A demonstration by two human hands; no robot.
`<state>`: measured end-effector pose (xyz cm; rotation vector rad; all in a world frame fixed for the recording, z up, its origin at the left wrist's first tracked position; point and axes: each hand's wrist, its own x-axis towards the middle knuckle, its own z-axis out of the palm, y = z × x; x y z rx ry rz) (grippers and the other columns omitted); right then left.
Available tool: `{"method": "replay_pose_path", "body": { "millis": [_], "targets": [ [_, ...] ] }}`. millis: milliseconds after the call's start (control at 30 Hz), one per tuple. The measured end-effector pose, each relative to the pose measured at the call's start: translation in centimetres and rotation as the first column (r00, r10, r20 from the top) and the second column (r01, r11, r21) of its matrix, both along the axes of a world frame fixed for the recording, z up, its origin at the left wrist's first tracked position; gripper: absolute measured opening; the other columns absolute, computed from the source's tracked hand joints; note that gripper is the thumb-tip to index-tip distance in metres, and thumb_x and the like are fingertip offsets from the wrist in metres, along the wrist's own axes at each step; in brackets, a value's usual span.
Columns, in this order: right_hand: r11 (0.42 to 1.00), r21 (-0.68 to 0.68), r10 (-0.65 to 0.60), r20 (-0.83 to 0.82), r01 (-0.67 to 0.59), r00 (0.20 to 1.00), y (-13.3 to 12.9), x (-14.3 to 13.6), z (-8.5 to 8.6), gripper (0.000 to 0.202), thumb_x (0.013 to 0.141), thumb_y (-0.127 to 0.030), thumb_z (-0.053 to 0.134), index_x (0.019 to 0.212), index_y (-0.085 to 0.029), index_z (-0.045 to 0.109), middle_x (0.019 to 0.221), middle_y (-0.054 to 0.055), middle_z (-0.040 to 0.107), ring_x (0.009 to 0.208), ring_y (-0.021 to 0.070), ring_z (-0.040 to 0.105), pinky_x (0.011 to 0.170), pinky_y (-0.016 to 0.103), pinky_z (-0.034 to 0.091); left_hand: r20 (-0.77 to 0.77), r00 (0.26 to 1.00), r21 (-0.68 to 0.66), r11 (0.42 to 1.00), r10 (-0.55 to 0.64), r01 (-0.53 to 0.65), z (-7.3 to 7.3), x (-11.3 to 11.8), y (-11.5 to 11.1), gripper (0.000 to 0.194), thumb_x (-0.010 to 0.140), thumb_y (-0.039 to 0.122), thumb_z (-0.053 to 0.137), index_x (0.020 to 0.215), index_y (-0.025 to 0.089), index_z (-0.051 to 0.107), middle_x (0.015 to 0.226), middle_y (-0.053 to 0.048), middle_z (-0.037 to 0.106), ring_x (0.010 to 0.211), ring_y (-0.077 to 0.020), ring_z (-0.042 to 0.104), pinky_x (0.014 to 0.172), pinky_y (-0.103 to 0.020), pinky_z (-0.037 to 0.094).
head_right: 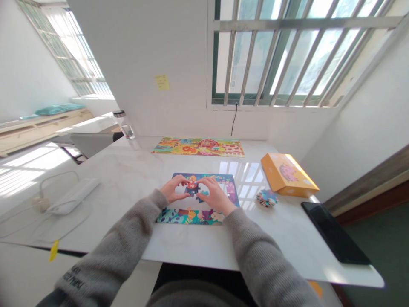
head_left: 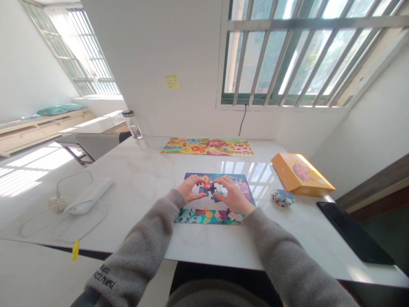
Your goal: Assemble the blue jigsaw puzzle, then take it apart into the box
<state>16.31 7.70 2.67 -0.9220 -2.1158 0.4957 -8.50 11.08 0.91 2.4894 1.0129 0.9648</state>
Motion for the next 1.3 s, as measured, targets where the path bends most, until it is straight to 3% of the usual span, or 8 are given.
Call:
{"method": "replay_pose_path", "body": {
  "millis": [100, 400, 600, 733, 867, 1033, 1133, 1300],
  "targets": [
    [0.996, 0.049, 0.072, 0.082, -0.077, 0.994, -0.1, 0.2, 0.1, 0.027, 0.087, -0.022, 0.068, 0.114, -0.026, 0.062, 0.116, 0.007, 0.064, 0.114, 0.0244, 0.055, 0.104, 0.045, 0.039, 0.001, 1.000, -0.058, 0.998, -0.023, 0.023, -0.6, -0.1, 0.2, 0.042, 0.076, 0.045, 0.074, 0.107, 0.019, 0.063, 0.091, -0.005, 0.061, 0.083, -0.0203, 0.056, 0.083, -0.036, 0.048],
    [0.999, 0.025, 0.036, 0.102, -0.039, 0.994, 0.5, 0.9, -0.2, 0.034, 0.083, -0.017, 0.069, 0.114, -0.027, 0.063, 0.110, 0.006, 0.060, 0.108, 0.0241, 0.055, 0.102, 0.043, 0.041, -0.111, 0.994, -0.104, 0.995, -0.002, -0.010, -1.0, -2.0, 1.3, 0.055, 0.074, 0.032, 0.076, 0.126, 0.023, 0.061, 0.113, -0.008, 0.069, 0.105, -0.0260, 0.057, 0.099, -0.042, 0.043],
    [0.999, 0.033, 0.018, 0.153, -0.023, 0.988, 0.2, 0.8, -0.1, 0.031, 0.085, -0.019, 0.068, 0.114, -0.028, 0.064, 0.109, 0.005, 0.059, 0.109, 0.0242, 0.052, 0.104, 0.044, 0.038, -0.218, 0.976, -0.068, 0.997, 0.025, -0.040, -2.3, -1.5, 1.9, 0.034, 0.074, 0.031, 0.075, 0.108, 0.026, 0.071, 0.108, -0.006, 0.070, 0.102, -0.0267, 0.056, 0.096, -0.043, 0.045],
    [0.999, 0.015, 0.034, 0.174, -0.038, 0.984, -0.2, 0.5, 0.2, 0.029, 0.086, -0.020, 0.068, 0.113, -0.028, 0.065, 0.108, 0.006, 0.059, 0.107, 0.0247, 0.051, 0.101, 0.043, 0.040, -0.252, 0.967, -0.018, 0.999, 0.035, -0.040, -2.0, -1.2, 1.8, 0.027, 0.071, 0.029, 0.074, 0.098, 0.024, 0.073, 0.098, -0.007, 0.069, 0.096, -0.0253, 0.057, 0.091, -0.039, 0.047],
    [0.999, 0.000, 0.043, 0.168, -0.043, 0.985, -0.3, 0.5, 0.2, 0.029, 0.086, -0.019, 0.068, 0.113, -0.028, 0.065, 0.109, 0.006, 0.058, 0.106, 0.0245, 0.051, 0.100, 0.043, 0.041, -0.236, 0.970, -0.017, 0.998, 0.062, -0.068, -1.1, -3.2, 1.6, 0.018, 0.069, 0.027, 0.072, 0.085, 0.021, 0.069, 0.084, -0.005, 0.067, 0.082, -0.0210, 0.059, 0.084, -0.035, 0.049],
    [0.997, 0.023, 0.074, 0.200, -0.080, 0.977, -0.9, -0.6, 0.2, 0.031, 0.089, -0.022, 0.067, 0.118, -0.032, 0.067, 0.110, 0.006, 0.057, 0.107, 0.0239, 0.052, 0.103, 0.044, 0.038, -0.099, 0.977, -0.037, 0.980, 0.189, -0.193, -0.8, -7.3, 0.7, 0.018, 0.074, 0.036, 0.069, 0.083, 0.021, 0.064, 0.080, -0.002, 0.067, 0.075, -0.0173, 0.059, 0.078, -0.031, 0.050],
    [0.987, 0.059, 0.133, 0.241, -0.151, 0.961, -1.7, -2.4, 0.3, 0.034, 0.090, -0.023, 0.067, 0.122, -0.035, 0.066, 0.113, 0.006, 0.055, 0.110, 0.0233, 0.050, 0.105, 0.044, 0.037, -0.139, 0.969, -0.009, 0.978, 0.203, -0.207, -1.2, -8.9, -0.2, 0.016, 0.076, 0.036, 0.066, 0.080, 0.020, 0.064, 0.080, -0.003, 0.067, 0.077, -0.0180, 0.059, 0.077, -0.031, 0.050],
    [0.983, 0.049, 0.150, 0.334, -0.176, 0.931, -2.7, -6.1, 0.1, 0.032, 0.090, -0.024, 0.067, 0.121, -0.030, 0.065, 0.113, 0.006, 0.056, 0.107, 0.0224, 0.049, 0.097, 0.040, 0.039, -0.227, 0.935, 0.098, 0.962, 0.273, -0.257, -2.0, -9.8, -0.9, 0.008, 0.076, 0.027, 0.066, 0.081, 0.021, 0.066, 0.091, -0.004, 0.071, 0.087, -0.0207, 0.061, 0.086, -0.035, 0.048]
  ]
}}
